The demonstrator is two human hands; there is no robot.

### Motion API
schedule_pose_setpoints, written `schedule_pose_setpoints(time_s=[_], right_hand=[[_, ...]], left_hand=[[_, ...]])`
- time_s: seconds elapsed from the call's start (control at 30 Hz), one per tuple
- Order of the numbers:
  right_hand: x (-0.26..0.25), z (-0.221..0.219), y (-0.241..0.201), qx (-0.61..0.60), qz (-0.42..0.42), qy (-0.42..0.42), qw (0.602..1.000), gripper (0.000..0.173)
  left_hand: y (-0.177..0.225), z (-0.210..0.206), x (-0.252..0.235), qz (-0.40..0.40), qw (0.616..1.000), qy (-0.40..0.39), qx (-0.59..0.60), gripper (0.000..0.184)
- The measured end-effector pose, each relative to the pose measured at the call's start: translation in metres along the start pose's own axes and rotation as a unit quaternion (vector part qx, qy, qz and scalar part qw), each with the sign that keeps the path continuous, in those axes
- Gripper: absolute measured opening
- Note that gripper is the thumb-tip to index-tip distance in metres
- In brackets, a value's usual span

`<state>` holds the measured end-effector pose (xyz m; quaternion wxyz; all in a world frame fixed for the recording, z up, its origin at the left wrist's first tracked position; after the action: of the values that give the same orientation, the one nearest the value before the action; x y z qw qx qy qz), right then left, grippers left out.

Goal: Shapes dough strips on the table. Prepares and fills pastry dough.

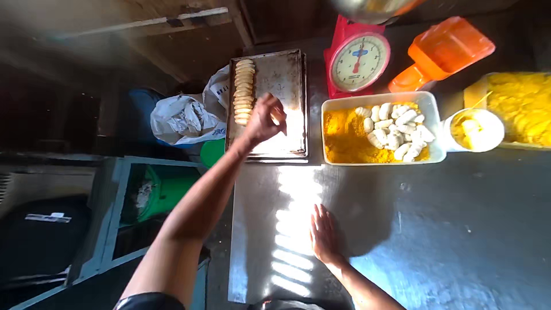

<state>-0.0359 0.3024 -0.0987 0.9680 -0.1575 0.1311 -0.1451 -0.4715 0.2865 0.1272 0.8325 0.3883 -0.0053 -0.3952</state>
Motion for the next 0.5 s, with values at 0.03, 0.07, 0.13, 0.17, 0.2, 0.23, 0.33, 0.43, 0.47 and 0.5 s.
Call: schedule_pose_setpoints(time_s=[0.03, 0.07, 0.13, 0.17, 0.2, 0.23, 0.33, 0.43, 0.47, 0.5], right_hand=[[0.000, 0.000, 0.000, -0.001, 0.004, 0.010, 1.000, 0.054], [0.000, -0.001, 0.001, 0.004, 0.009, 0.015, 1.000, 0.055], [-0.001, -0.003, 0.003, 0.020, 0.021, 0.028, 0.999, 0.054], [-0.001, -0.004, 0.003, 0.023, 0.023, 0.035, 0.999, 0.054], [-0.001, -0.005, 0.002, 0.019, 0.021, 0.041, 0.999, 0.054], [-0.003, -0.004, 0.001, 0.008, 0.016, 0.044, 0.999, 0.053], [-0.030, 0.018, -0.008, -0.048, -0.025, 0.029, 0.998, 0.040], [-0.094, 0.054, -0.024, -0.163, -0.083, 0.106, 0.977, 0.025], [-0.128, 0.064, -0.031, -0.219, -0.097, 0.125, 0.963, 0.024], [-0.167, 0.070, -0.038, -0.269, -0.102, 0.135, 0.948, 0.024]], left_hand=[[0.033, -0.013, 0.023, 0.012, 1.000, -0.027, 0.012, 0.047], [0.060, -0.032, 0.047, 0.024, 0.998, -0.058, 0.007, 0.047], [0.088, -0.092, 0.077, 0.040, 0.989, -0.140, -0.020, 0.034], [0.097, -0.121, 0.089, 0.049, 0.981, -0.183, -0.031, 0.033], [0.105, -0.145, 0.099, 0.064, 0.969, -0.235, -0.034, 0.039], [0.110, -0.161, 0.107, 0.076, 0.955, -0.286, -0.033, 0.048], [0.111, -0.145, 0.103, 0.082, 0.964, -0.252, -0.035, 0.055], [0.076, -0.055, 0.084, 0.142, 0.989, -0.022, -0.017, 0.023], [0.053, -0.024, 0.078, 0.170, 0.985, 0.034, -0.019, 0.019], [0.024, 0.003, 0.071, 0.191, 0.979, 0.063, -0.042, 0.024]])
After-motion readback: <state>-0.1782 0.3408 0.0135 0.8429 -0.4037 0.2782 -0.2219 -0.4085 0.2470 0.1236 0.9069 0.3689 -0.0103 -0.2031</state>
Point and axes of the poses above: each hand's wrist, its own x-axis away from the middle knuckle, its own z-axis out of the back of the hand, y = z × x, the point moved 2 cm from there along -x, towards the middle knuckle, and after that the axes turned 13 degrees about y, right-handed, at the moved point
